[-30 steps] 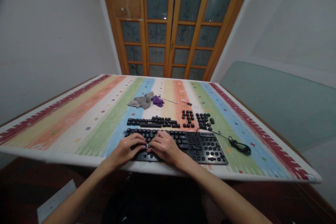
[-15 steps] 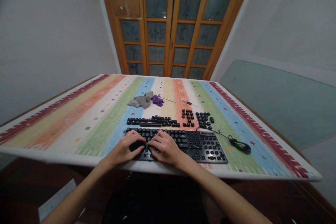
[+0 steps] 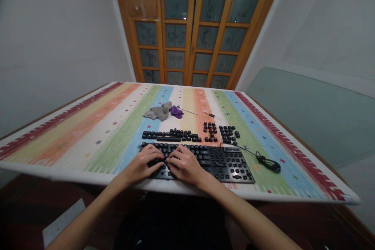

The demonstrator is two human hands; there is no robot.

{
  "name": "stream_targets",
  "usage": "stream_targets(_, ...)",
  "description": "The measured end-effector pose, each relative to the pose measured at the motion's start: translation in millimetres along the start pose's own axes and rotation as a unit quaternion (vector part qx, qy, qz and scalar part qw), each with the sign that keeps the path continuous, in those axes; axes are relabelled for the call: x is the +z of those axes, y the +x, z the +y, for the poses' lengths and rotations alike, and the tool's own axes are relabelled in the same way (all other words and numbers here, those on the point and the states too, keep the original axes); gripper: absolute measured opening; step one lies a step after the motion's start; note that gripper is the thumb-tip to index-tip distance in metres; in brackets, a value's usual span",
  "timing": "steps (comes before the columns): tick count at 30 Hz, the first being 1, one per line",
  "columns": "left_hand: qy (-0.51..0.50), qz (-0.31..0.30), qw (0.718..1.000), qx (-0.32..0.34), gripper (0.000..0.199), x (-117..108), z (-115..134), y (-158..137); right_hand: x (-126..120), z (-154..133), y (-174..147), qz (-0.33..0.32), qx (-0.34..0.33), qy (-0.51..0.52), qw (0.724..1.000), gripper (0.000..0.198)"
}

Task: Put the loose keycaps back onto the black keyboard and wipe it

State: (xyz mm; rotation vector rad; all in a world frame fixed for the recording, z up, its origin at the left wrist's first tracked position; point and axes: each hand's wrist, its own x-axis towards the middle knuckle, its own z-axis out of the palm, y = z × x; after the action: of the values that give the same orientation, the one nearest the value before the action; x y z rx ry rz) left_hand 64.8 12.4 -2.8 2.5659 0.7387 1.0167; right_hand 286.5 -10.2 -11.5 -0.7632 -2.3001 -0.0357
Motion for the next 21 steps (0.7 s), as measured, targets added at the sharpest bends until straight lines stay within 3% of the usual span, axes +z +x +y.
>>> stream_targets(15, 0.020, 0.018, 0.999, 0.038, 0.008, 6.3, -9.3, -3.0, 1.6, -1.0, -0.7, -0.003, -0.006, -0.018, 1.000, 0.011)
stream_targets(21, 0.046, 0.006, 0.999, 0.017, 0.014, 4.5, -5.0, -1.6, -1.6, -5.3, 2.3, -0.022, 0.013, -0.025, 0.999, 0.010)
